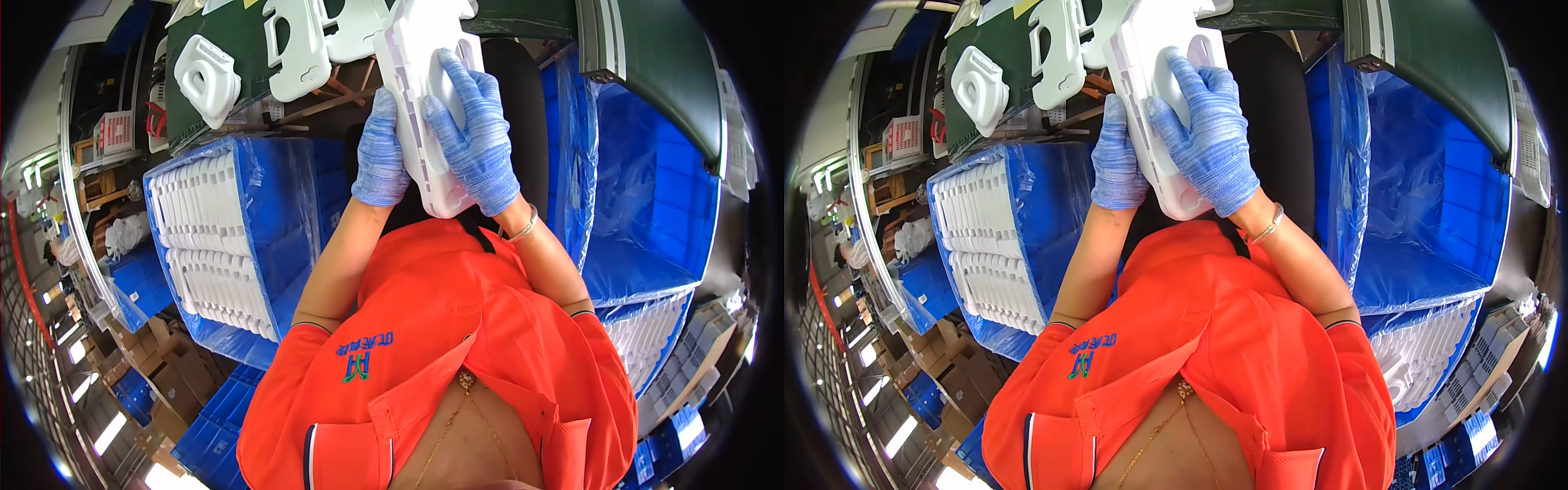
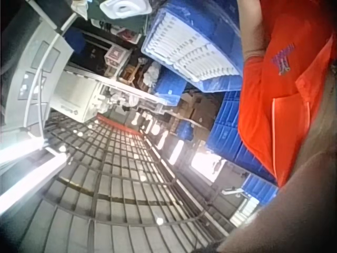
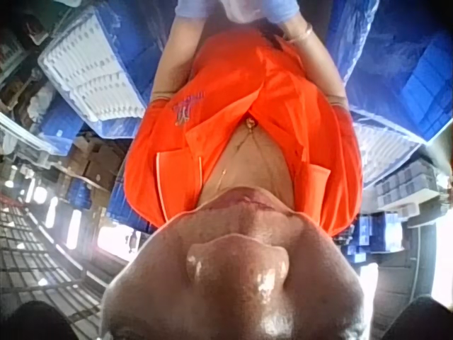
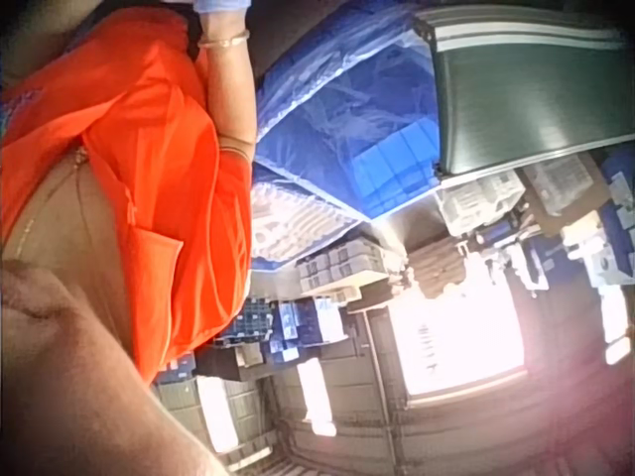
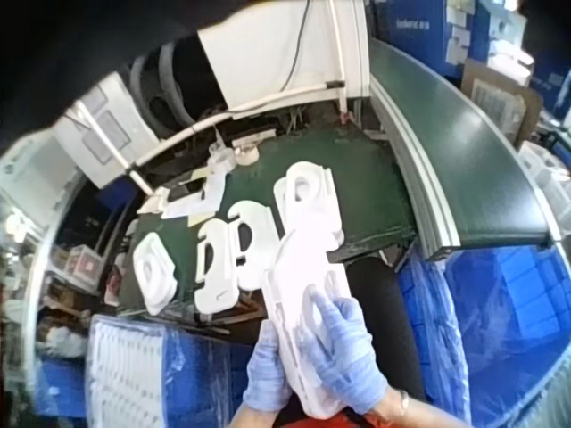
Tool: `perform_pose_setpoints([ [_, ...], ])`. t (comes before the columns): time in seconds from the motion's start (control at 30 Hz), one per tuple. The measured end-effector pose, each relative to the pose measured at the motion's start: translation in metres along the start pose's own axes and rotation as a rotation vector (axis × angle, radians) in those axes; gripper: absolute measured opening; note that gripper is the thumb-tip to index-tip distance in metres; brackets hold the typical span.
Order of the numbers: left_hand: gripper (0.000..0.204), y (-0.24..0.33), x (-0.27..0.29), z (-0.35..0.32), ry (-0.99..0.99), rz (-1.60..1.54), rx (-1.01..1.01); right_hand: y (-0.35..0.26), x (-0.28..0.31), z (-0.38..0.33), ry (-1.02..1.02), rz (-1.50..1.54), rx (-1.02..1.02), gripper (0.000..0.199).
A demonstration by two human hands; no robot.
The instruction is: Manual inspection and assembly of white plastic components at a production workstation.
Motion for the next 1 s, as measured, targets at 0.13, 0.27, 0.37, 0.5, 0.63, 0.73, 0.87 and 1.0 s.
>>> perform_pose_setpoints([
  [0.13, 0.048, -0.001, -0.003, -0.001, -0.057, -0.047, 0.001, -0.005, 0.006, 0.001, 0.01, -0.035, 0.013, 0.05],
  [0.27, 0.05, -0.001, -0.003, -0.001, -0.018, 0.007, -0.01, 0.0, 0.001, 0.0, -0.021, -0.021, -0.003, 0.049],
  [0.37, 0.053, 0.001, -0.009, -0.003, -0.059, 0.043, -0.036, 0.006, 0.0, 0.0, -0.007, 0.029, -0.013, 0.049],
  [0.5, 0.057, 0.002, -0.011, -0.004, -0.094, 0.065, -0.06, 0.029, -0.002, -0.002, -0.023, 0.495, -0.25, 0.049],
  [0.63, 0.059, -0.002, 0.0, 0.002, -0.062, 0.179, -0.093, 0.038, 0.032, 0.001, 0.109, -0.078, -0.149, 0.047],
  [0.73, 0.06, -0.008, -0.005, 0.003, -0.111, 0.161, -0.058, 0.069, 0.043, -0.006, 0.139, -0.518, -0.015, 0.05],
  [0.87, 0.062, -0.024, -0.004, 0.006, -0.148, 0.116, 0.004, 0.088, 0.035, -0.02, 0.114, -0.716, -0.025, 0.054],
  [1.0, 0.065, -0.031, -0.01, 0.007, -0.147, 0.204, -0.037, 0.076, 0.038, -0.02, 0.174, -0.774, -0.021, 0.047],
])
Point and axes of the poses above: each hand's wrist, its own z-axis towards the middle knuckle, its own x-axis out of the back of the hand, y = z × x, the point moved 6 cm from there along z, towards the middle knuckle, and after that the axes turned 4 degrees about -z, right-handed, at the moved point
